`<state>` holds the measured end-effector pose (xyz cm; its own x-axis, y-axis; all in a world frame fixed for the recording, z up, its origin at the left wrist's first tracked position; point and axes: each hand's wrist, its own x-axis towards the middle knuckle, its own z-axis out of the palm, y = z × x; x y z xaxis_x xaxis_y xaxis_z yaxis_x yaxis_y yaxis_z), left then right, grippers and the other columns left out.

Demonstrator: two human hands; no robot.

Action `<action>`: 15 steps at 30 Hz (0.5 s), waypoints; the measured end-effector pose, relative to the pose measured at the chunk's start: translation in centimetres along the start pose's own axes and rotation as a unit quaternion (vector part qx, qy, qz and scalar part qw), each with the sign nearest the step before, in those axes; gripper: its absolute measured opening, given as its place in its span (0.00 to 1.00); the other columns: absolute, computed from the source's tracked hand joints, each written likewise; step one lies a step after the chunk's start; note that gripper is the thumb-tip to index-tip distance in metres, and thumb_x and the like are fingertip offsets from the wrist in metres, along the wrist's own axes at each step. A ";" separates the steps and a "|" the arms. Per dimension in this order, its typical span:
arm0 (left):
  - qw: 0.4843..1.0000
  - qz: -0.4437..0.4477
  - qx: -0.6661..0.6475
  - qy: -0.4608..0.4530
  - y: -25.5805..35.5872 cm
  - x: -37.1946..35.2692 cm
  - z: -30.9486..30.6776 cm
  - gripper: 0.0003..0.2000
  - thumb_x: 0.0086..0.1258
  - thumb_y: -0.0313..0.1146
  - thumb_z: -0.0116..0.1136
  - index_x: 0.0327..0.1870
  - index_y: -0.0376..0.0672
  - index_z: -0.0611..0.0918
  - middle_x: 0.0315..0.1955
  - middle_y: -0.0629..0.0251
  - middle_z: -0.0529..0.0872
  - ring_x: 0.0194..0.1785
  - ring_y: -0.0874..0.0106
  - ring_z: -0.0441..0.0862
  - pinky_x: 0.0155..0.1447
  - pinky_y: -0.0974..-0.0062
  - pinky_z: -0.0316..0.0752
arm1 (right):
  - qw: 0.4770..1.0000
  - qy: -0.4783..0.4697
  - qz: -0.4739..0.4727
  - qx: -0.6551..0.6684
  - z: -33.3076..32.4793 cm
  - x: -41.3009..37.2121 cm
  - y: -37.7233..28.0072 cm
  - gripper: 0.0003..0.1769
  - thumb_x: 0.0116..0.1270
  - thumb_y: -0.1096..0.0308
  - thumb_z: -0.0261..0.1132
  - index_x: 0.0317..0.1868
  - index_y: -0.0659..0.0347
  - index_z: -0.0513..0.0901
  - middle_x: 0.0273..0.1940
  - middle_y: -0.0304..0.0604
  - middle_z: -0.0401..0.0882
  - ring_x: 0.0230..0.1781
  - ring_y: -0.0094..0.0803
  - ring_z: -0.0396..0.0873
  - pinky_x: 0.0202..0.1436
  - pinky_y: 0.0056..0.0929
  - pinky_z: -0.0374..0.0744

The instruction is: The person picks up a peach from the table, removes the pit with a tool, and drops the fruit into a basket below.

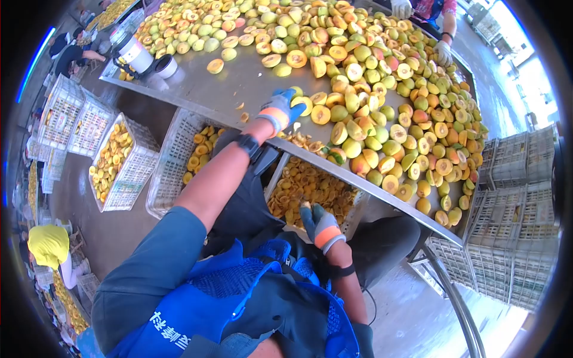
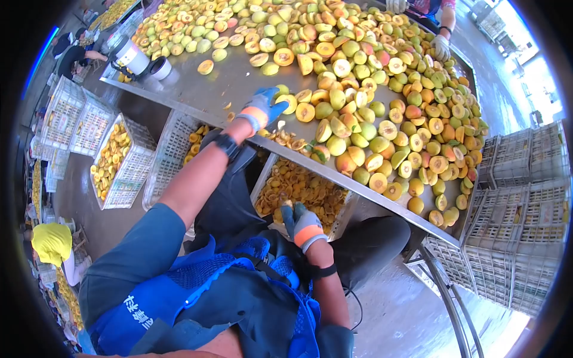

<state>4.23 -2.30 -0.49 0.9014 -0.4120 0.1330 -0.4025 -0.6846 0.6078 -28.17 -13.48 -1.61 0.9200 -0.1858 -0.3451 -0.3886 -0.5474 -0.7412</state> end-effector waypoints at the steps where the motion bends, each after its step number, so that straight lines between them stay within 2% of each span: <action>1: 0.999 -0.040 -0.012 -0.023 0.4 1.1 1.0 0.30 0.68 0.48 0.69 0.64 0.36 0.79 0.56 0.43 0.85 0.60 0.46 0.82 0.66 0.57 0.75 | 1.000 -0.001 0.001 0.010 -0.2 -0.3 0.0 0.23 0.77 0.52 0.63 0.46 0.68 0.83 0.35 0.66 0.84 0.41 0.63 0.84 0.42 0.47 0.79; 3: 0.996 -0.070 -0.023 -0.058 0.6 1.9 1.8 0.27 0.66 0.44 0.71 0.61 0.36 0.79 0.54 0.46 0.86 0.57 0.49 0.84 0.60 0.57 0.79 | 0.999 -0.004 0.006 0.034 -0.4 -0.8 -0.2 0.23 0.77 0.51 0.63 0.46 0.68 0.83 0.35 0.66 0.84 0.40 0.63 0.84 0.42 0.46 0.79; 4: 0.993 -0.085 -0.027 -0.078 1.2 2.0 1.8 0.26 0.65 0.41 0.72 0.60 0.36 0.79 0.53 0.48 0.87 0.56 0.50 0.86 0.57 0.58 0.81 | 0.998 0.027 -0.021 0.045 -0.2 -0.9 -0.4 0.21 0.78 0.54 0.63 0.45 0.69 0.82 0.32 0.60 0.84 0.33 0.51 0.84 0.40 0.43 0.79; 7: 0.954 -0.148 -0.256 -0.058 1.7 1.3 1.9 0.24 0.62 0.31 0.74 0.58 0.39 0.77 0.48 0.54 0.88 0.51 0.58 0.88 0.44 0.60 0.85 | 0.976 0.044 0.004 0.213 -1.1 -0.6 -2.2 0.16 0.80 0.58 0.62 0.46 0.67 0.83 0.29 0.45 0.82 0.29 0.29 0.76 0.35 0.33 0.77; 8: 0.857 -0.240 -0.445 -0.102 1.5 0.8 1.3 0.27 0.60 0.26 0.74 0.60 0.42 0.75 0.47 0.58 0.86 0.47 0.64 0.88 0.36 0.64 0.86 | 0.964 0.064 0.001 0.257 0.9 0.9 0.3 0.13 0.82 0.62 0.60 0.46 0.64 0.83 0.29 0.32 0.78 0.31 0.16 0.68 0.33 0.23 0.73; 9: 0.823 -0.230 -0.508 -0.107 1.6 -0.3 1.0 0.28 0.60 0.25 0.74 0.60 0.43 0.74 0.49 0.58 0.85 0.47 0.63 0.88 0.37 0.63 0.87 | 0.951 0.098 -0.040 0.289 0.5 1.5 -0.7 0.11 0.83 0.63 0.58 0.46 0.60 0.83 0.29 0.27 0.76 0.27 0.13 0.68 0.28 0.19 0.69; 11: 0.742 -0.206 -0.628 -0.110 1.8 -2.8 0.7 0.28 0.60 0.25 0.73 0.62 0.44 0.73 0.52 0.57 0.84 0.48 0.62 0.87 0.40 0.60 0.88 | 0.914 0.041 -0.001 0.404 -2.3 1.7 -4.2 0.11 0.83 0.61 0.58 0.47 0.58 0.82 0.28 0.25 0.74 0.23 0.13 0.68 0.24 0.18 0.66; 12: 0.675 -0.207 -0.698 -0.118 3.8 -5.0 -0.9 0.24 0.64 0.22 0.69 0.60 0.45 0.75 0.56 0.58 0.83 0.52 0.62 0.87 0.46 0.63 0.88 | 0.921 0.056 -0.018 0.386 -2.8 2.2 -5.2 0.11 0.83 0.61 0.58 0.48 0.58 0.82 0.27 0.25 0.73 0.22 0.12 0.67 0.22 0.17 0.65; 13: 0.768 -0.088 -0.628 -0.089 3.7 -6.7 -0.5 0.23 0.64 0.21 0.68 0.60 0.45 0.76 0.56 0.58 0.83 0.54 0.63 0.86 0.49 0.64 0.87 | 0.926 0.073 -0.034 0.368 -3.0 2.8 -6.0 0.11 0.83 0.60 0.57 0.49 0.57 0.82 0.27 0.24 0.72 0.21 0.12 0.67 0.21 0.17 0.64; 14: 0.839 0.034 -0.540 -0.059 3.5 -8.2 0.2 0.23 0.65 0.20 0.67 0.60 0.44 0.76 0.56 0.58 0.84 0.55 0.63 0.86 0.53 0.65 0.86 | 0.919 0.082 -0.049 0.382 -3.2 3.3 -6.7 0.12 0.83 0.59 0.58 0.49 0.57 0.82 0.27 0.25 0.73 0.20 0.13 0.67 0.21 0.18 0.64; 15: 0.837 0.019 -0.544 -0.064 3.8 -9.2 0.5 0.21 0.67 0.23 0.65 0.61 0.43 0.76 0.56 0.57 0.84 0.56 0.63 0.85 0.56 0.65 0.85 | 0.934 0.082 -0.059 0.342 -3.9 3.5 -7.2 0.12 0.83 0.60 0.58 0.50 0.59 0.82 0.28 0.26 0.74 0.24 0.14 0.71 0.25 0.18 0.68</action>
<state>-5.65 -1.44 0.23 0.8389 -0.5296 0.1256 0.0152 0.2534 0.9672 -21.94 -13.36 4.73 0.9321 -0.3108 -0.1861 -0.1735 0.0680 -0.9825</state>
